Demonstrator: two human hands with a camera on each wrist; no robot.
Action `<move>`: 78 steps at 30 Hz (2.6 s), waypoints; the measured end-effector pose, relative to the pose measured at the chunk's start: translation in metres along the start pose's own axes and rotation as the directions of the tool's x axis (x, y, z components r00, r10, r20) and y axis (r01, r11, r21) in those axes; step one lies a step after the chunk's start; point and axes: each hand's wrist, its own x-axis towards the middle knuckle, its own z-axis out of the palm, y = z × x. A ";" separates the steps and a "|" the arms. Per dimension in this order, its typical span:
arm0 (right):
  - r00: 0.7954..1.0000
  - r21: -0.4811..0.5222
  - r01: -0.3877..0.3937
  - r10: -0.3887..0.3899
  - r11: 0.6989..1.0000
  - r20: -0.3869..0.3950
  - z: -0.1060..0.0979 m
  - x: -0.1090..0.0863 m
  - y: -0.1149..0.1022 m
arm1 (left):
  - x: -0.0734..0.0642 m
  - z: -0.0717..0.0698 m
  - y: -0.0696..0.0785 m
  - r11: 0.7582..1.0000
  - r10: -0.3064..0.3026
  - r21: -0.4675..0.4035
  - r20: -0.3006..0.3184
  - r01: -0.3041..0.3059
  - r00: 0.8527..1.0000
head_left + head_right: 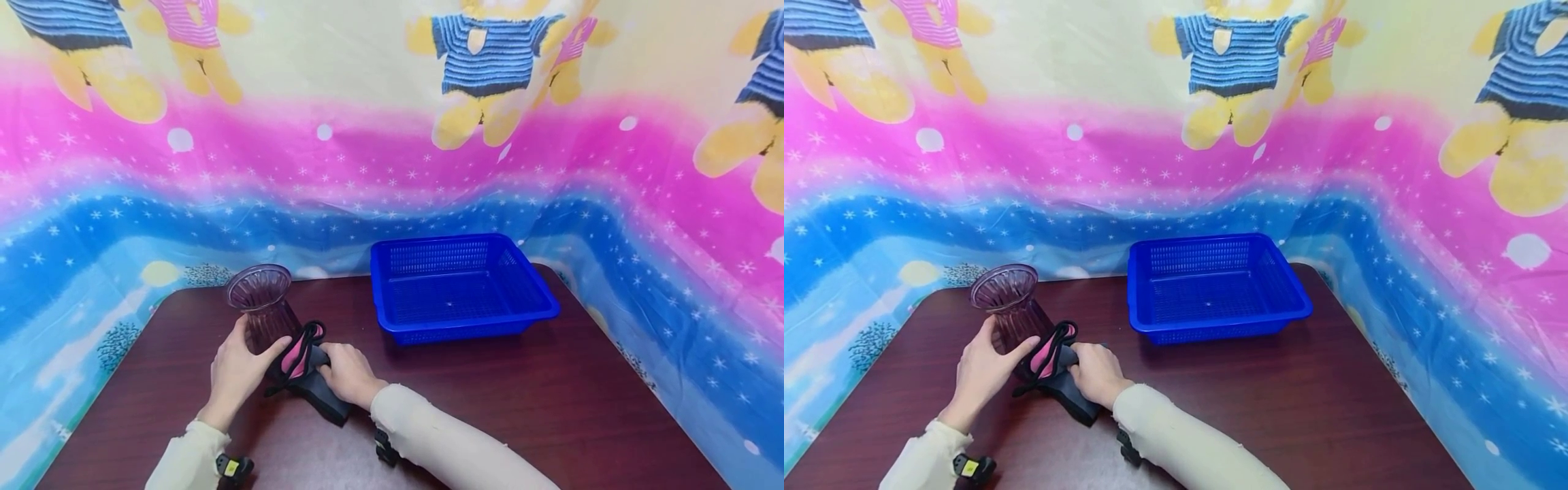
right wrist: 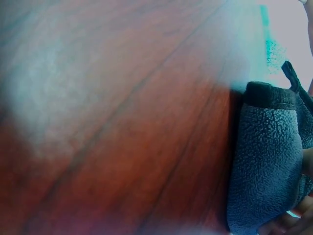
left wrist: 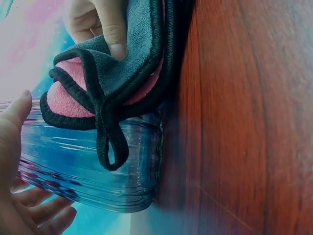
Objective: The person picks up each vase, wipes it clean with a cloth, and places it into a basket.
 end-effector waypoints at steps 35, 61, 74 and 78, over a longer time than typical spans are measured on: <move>0.999 0.013 0.046 -0.046 0.999 -0.015 -0.008 -0.003 0.005 | 0.003 0.004 -0.015 0.967 0.109 -0.241 0.091 -0.084 0.990; 0.997 0.007 0.069 -0.069 0.998 -0.018 -0.007 -0.003 0.005 | 0.001 0.002 -0.014 0.968 0.180 -0.184 0.056 -0.167 0.982; 0.997 0.031 0.064 -0.063 0.997 -0.039 -0.016 0.006 -0.006 | 0.001 0.003 -0.017 0.961 0.180 -0.223 0.042 -0.166 0.983; 0.997 0.053 0.064 -0.062 0.996 -0.049 -0.024 0.010 -0.010 | 0.001 0.004 -0.018 0.962 0.179 -0.219 0.045 -0.165 0.983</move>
